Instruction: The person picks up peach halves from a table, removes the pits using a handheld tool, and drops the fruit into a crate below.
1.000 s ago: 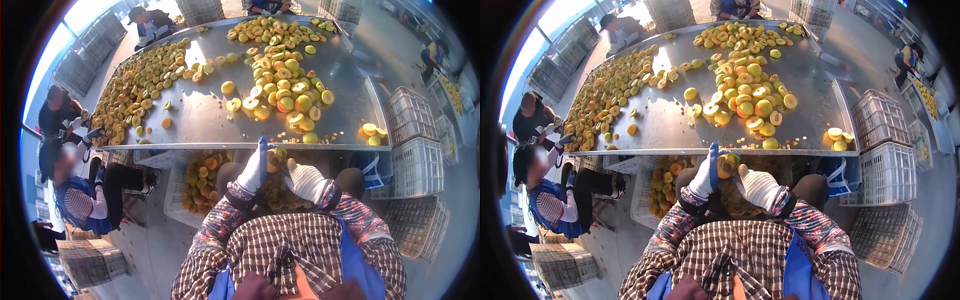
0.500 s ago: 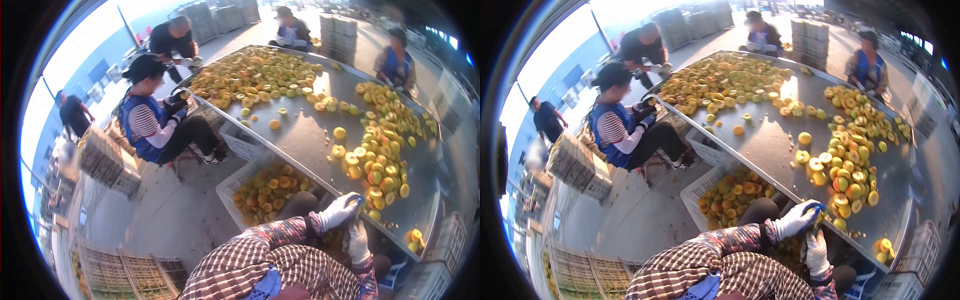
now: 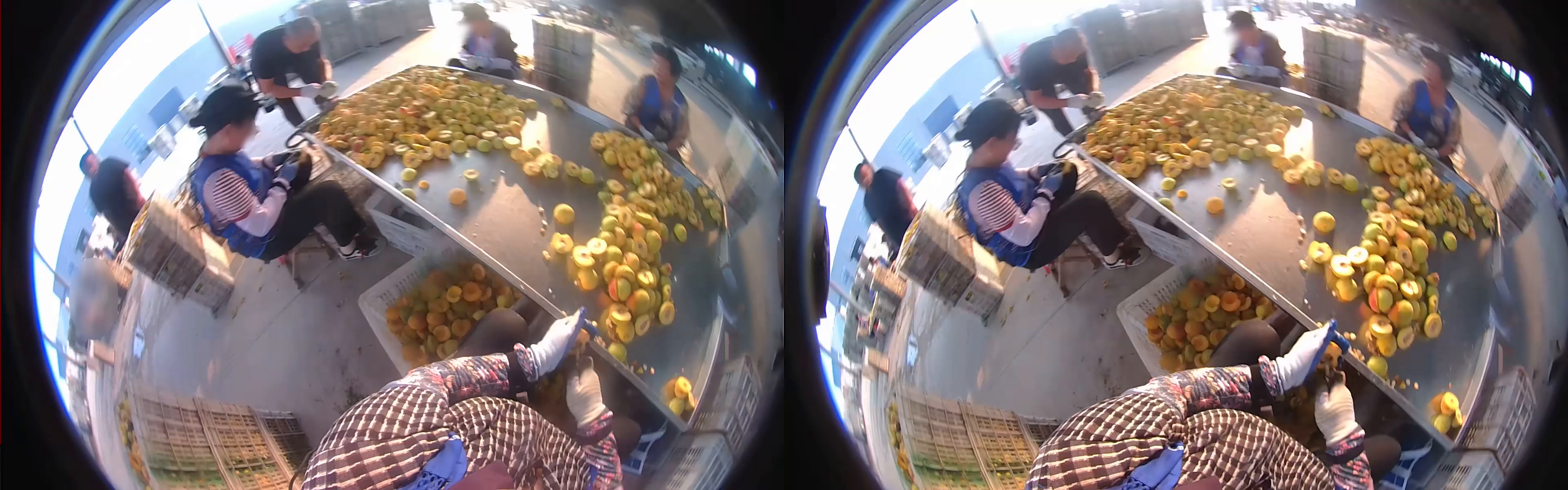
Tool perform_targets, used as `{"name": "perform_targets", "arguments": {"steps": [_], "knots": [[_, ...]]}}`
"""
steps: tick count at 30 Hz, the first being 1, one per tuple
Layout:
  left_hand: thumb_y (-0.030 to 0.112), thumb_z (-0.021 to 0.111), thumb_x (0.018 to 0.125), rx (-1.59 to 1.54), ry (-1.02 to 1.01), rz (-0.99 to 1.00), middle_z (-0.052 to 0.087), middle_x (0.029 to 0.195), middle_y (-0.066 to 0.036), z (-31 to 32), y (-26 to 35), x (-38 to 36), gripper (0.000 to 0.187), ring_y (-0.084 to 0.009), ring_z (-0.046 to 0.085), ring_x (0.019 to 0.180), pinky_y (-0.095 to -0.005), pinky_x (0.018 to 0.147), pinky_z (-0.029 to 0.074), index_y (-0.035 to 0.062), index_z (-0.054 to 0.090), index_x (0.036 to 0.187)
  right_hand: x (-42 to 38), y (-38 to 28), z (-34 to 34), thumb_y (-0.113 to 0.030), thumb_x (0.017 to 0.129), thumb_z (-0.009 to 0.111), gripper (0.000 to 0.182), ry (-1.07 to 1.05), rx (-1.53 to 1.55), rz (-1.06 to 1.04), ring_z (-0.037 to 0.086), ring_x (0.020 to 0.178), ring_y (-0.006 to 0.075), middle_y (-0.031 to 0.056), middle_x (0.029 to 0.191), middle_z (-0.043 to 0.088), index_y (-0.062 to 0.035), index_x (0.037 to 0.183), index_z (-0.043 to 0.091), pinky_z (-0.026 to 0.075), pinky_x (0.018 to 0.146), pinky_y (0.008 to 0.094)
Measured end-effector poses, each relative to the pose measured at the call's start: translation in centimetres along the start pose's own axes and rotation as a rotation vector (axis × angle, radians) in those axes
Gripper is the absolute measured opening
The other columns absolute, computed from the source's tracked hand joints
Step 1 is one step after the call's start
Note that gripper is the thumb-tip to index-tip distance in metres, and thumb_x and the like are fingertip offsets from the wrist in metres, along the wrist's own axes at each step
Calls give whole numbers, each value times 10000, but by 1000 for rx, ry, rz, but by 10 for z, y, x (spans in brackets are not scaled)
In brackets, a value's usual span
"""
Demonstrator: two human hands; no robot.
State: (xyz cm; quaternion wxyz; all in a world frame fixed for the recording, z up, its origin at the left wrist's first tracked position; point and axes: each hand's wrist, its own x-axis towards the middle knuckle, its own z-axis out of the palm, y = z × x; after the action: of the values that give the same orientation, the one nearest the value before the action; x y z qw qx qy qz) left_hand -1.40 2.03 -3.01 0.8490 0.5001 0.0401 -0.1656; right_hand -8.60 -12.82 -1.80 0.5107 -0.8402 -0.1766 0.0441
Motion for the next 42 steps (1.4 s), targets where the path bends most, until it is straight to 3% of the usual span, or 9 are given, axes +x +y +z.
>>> {"name": "perform_targets", "arguments": {"steps": [3, 5, 7, 9, 16, 19, 22, 26, 42], "knots": [[561, 450, 1002, -62, 28, -48, 666, 778, -60, 8, 30, -16, 545, -158, 641, 674, -278, 606, 514, 72, 679, 929, 2, -27, 4, -277, 992, 514, 334, -30, 164, 120, 621, 795, 289, 140, 874, 626, 4, 1173, 534, 505, 724, 415], [561, 419, 1012, -113, -47, -143, 665, 774, -80, 3, 39, -14, 583, -188, 673, 696, -312, 651, 566, 33, 663, 964, 1, -38, -6, -270, 981, 546, 341, -190, 441, 652, 604, 681, 285, 102, 771, 608, 1, 1188, 521, 502, 668, 421], [544, 402, 1024, -181, -126, -20, 673, 815, -131, 1, 27, -8, 620, -247, 671, 705, -360, 678, 581, -23, 647, 981, 3, -47, 0, -241, 960, 564, 335, -32, 446, 422, 621, 623, 356, 142, 704, 623, -1, 1186, 506, 498, 623, 464], [546, 407, 1023, -195, -77, 5, 670, 842, -142, 11, 34, -12, 630, -258, 651, 729, -371, 729, 558, -31, 649, 945, 5, -26, 3, -224, 940, 563, 351, 101, -144, 17, 637, 691, 429, 233, 765, 652, 9, 1194, 492, 496, 631, 498], [569, 424, 1009, -245, -35, -181, 665, 832, -143, 8, 31, -8, 628, -256, 645, 734, -370, 730, 557, -6, 657, 911, 5, -36, -1, -264, 956, 552, 449, -71, 304, 301, 617, 958, 474, 319, 997, 639, 39, 1277, 472, 503, 818, 480], [559, 393, 1024, -187, -91, -145, 664, 849, -101, 9, 37, -12, 627, -203, 639, 725, -319, 696, 536, -2, 659, 933, 5, -24, 0, -268, 975, 535, 423, -47, 319, 98, 635, 935, 455, 290, 1013, 658, 43, 1260, 497, 509, 826, 459], [562, 393, 1023, 76, -131, -192, 665, 872, -100, 7, 38, -8, 614, -204, 640, 730, -319, 698, 538, 2, 639, 967, 4, -30, -8, -269, 989, 520, 392, -135, -125, 320, 639, 879, 438, 235, 923, 676, 20, 1254, 514, 512, 838, 452], [592, 445, 993, -128, -131, -260, 656, 860, -110, 14, 39, -11, 599, -220, 634, 715, -357, 663, 546, 23, 622, 935, -2, -54, -16, -376, 1011, 526, 245, -215, 807, 665, 481, 423, 102, -20, 603, 489, -131, 1000, 541, 346, 366, 271], [434, 546, 1002, 113, -111, -142, 663, 765, -93, 17, 26, 7, 473, -184, 638, 611, -287, 579, 539, -12, 658, 889, -38, -43, -32, -374, 1036, 492, 285, -320, 1750, 697, 339, 373, 57, -28, 599, 418, -97, 1000, 545, 257, 320, 207]]}}
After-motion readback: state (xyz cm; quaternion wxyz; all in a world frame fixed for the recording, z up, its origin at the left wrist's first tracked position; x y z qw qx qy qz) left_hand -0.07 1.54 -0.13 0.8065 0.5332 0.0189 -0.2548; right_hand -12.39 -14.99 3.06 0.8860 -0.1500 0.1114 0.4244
